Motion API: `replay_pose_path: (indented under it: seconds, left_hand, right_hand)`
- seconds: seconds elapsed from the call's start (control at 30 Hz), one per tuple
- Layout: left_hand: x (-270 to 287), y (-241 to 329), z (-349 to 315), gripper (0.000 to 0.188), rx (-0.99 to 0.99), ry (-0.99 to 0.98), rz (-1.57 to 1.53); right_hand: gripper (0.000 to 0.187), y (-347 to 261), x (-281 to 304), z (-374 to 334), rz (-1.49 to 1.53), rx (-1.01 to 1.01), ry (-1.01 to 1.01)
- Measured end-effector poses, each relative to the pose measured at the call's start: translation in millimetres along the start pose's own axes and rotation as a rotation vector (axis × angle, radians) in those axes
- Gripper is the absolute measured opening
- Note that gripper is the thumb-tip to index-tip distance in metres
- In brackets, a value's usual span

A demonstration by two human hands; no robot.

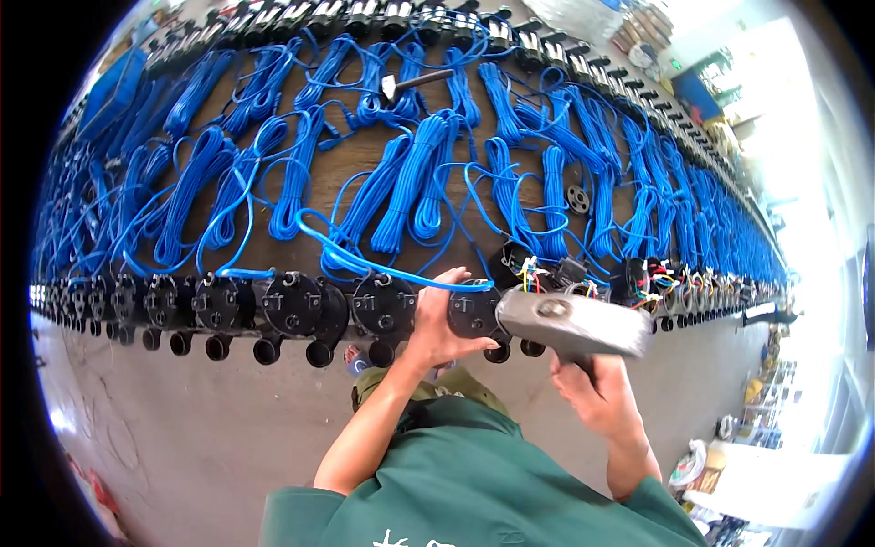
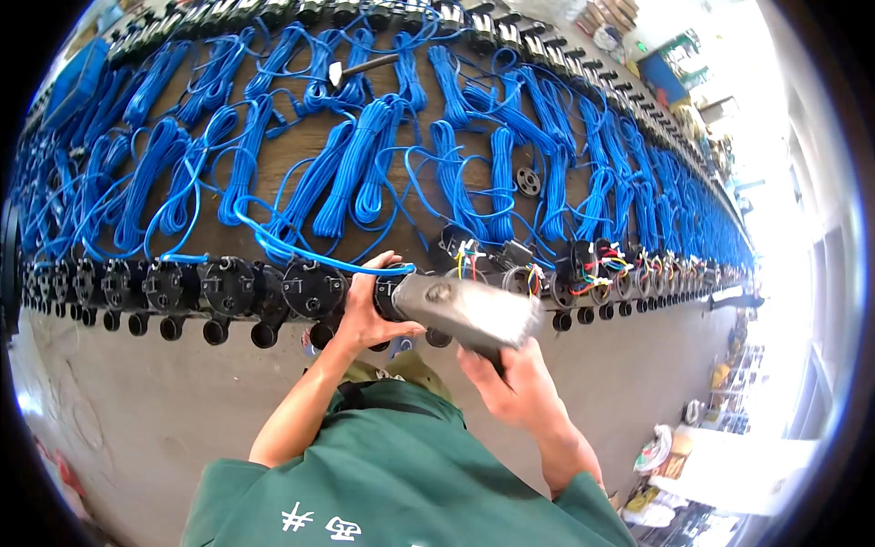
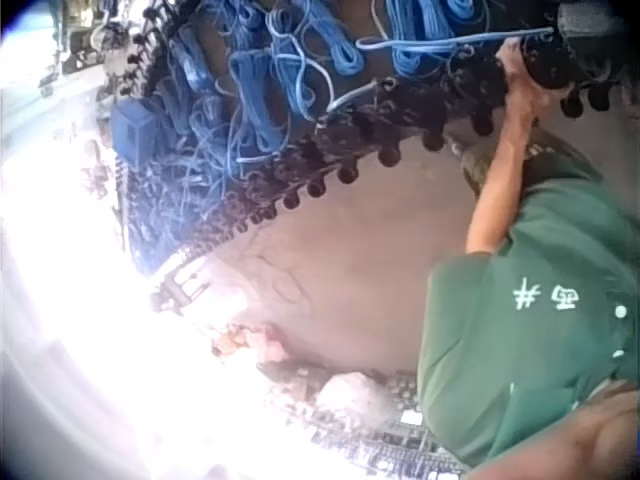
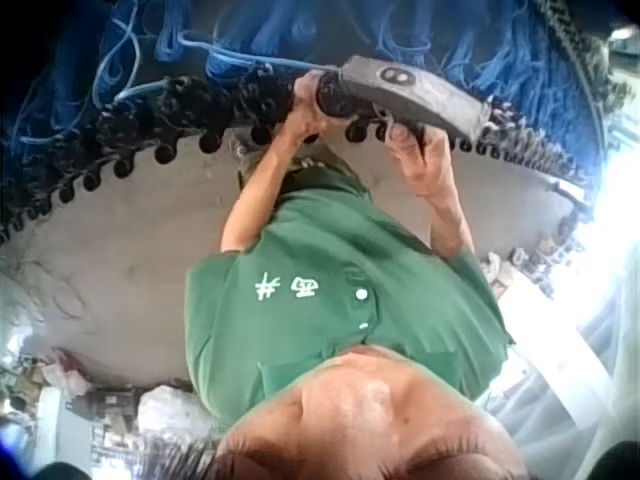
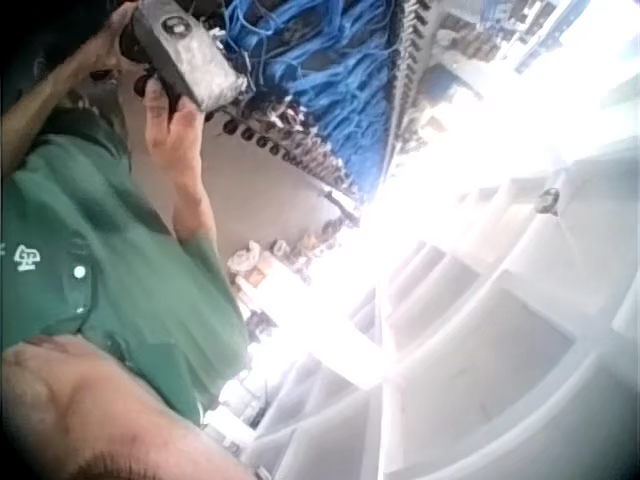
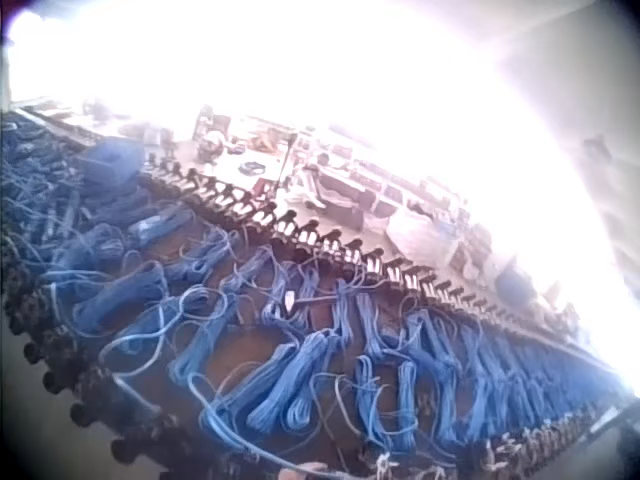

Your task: The person assembles hardware components by using a hammer to tap a metal part into a black cylindrical base and then inserting blue cables into the assembly.

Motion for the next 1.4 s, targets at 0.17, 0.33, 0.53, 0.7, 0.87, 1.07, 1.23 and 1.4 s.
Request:
replay_pose_path:
  seconds: [0.17,0.33,0.53,0.7,0.87,1.07,1.23,1.4]
  left_hand:
    - [-5,-5,-2,0.102,-0.048,0.050,-0.012]
    - [0,1,1,0.094,-0.087,0.152,0.003]
    - [-3,-12,-2,0.092,0.026,0.081,0.016]
    - [-6,-6,0,0.094,0.096,0.044,-0.015]
    - [-8,-15,-2,0.096,0.063,0.029,-0.025]
    - [-9,-6,-1,0.092,0.101,0.037,-0.081]
    - [-6,-8,-4,0.096,0.115,0.020,-0.024]
    - [-15,-16,-4,0.105,0.179,0.036,-0.218]
  right_hand:
    - [0.027,21,-33,2,-0.699,0.647,-0.096]
    - [0.034,45,-51,36,-0.127,-0.192,-0.109]
    - [0.028,21,-46,27,-0.278,0.158,0.025]
    - [0.038,57,-32,31,-0.131,-0.331,-0.092]
    - [0.037,20,2,7,0.007,0.047,0.192]
    - [0.033,79,-8,13,-0.160,-0.317,0.060]
    - [0.033,7,-6,0,0.020,0.100,0.092]
    - [0.038,66,-60,34,-0.357,-0.110,-0.059]
Point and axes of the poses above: each hand's wrist, its own z-axis towards the middle knuckle, its own x-axis out of the back of the hand, y = z × x, the point moved 4 cm from there along z, towards the middle knuckle, and after that the axes turned 12 degrees about y, right-handed, at the moved point
